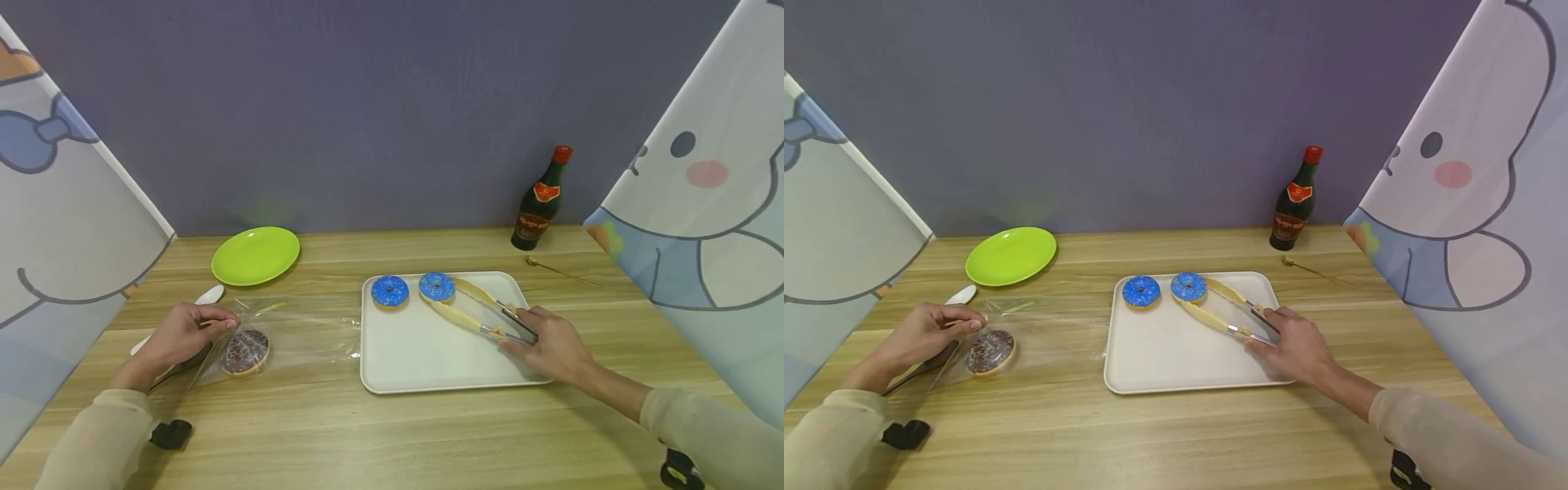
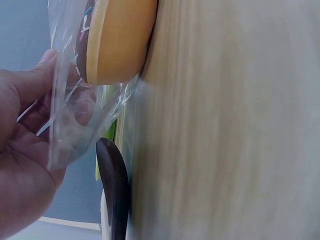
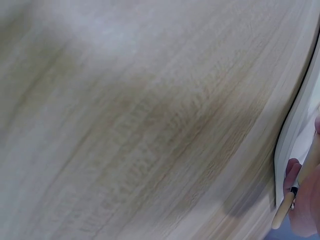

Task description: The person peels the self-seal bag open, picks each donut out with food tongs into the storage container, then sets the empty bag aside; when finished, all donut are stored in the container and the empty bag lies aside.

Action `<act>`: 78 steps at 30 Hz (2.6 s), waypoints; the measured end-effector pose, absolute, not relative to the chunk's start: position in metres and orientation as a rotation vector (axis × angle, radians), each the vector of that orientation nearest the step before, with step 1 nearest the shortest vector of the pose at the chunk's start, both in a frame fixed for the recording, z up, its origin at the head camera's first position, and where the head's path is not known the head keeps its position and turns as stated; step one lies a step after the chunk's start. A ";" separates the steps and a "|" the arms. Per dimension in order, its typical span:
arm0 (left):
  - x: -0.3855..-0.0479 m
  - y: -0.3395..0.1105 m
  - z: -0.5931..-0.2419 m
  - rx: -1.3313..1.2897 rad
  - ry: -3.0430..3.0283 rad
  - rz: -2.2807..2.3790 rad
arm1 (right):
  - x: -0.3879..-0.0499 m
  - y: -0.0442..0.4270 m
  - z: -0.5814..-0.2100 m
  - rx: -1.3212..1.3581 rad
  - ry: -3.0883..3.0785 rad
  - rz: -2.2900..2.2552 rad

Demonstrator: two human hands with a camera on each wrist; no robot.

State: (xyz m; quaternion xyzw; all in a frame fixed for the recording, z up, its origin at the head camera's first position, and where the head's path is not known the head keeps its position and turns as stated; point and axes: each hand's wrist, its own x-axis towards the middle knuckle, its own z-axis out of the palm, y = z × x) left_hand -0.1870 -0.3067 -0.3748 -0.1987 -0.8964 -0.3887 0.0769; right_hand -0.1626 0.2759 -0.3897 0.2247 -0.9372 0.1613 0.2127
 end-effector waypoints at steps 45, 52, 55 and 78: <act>-0.184 -0.303 -0.373 -0.568 -2.709 -1.162 | -0.130 0.213 -0.383 0.992 -2.546 0.694; -0.187 -0.303 -0.372 -0.583 -2.715 -1.154 | -0.141 0.187 -0.380 1.012 -2.616 0.671; -0.186 -0.304 -0.372 -0.573 -2.728 -1.167 | -0.145 0.176 -0.378 1.018 -2.622 0.676; -0.185 -0.305 -0.374 -0.576 -2.708 -1.172 | -0.172 0.122 -0.378 1.082 -2.673 0.589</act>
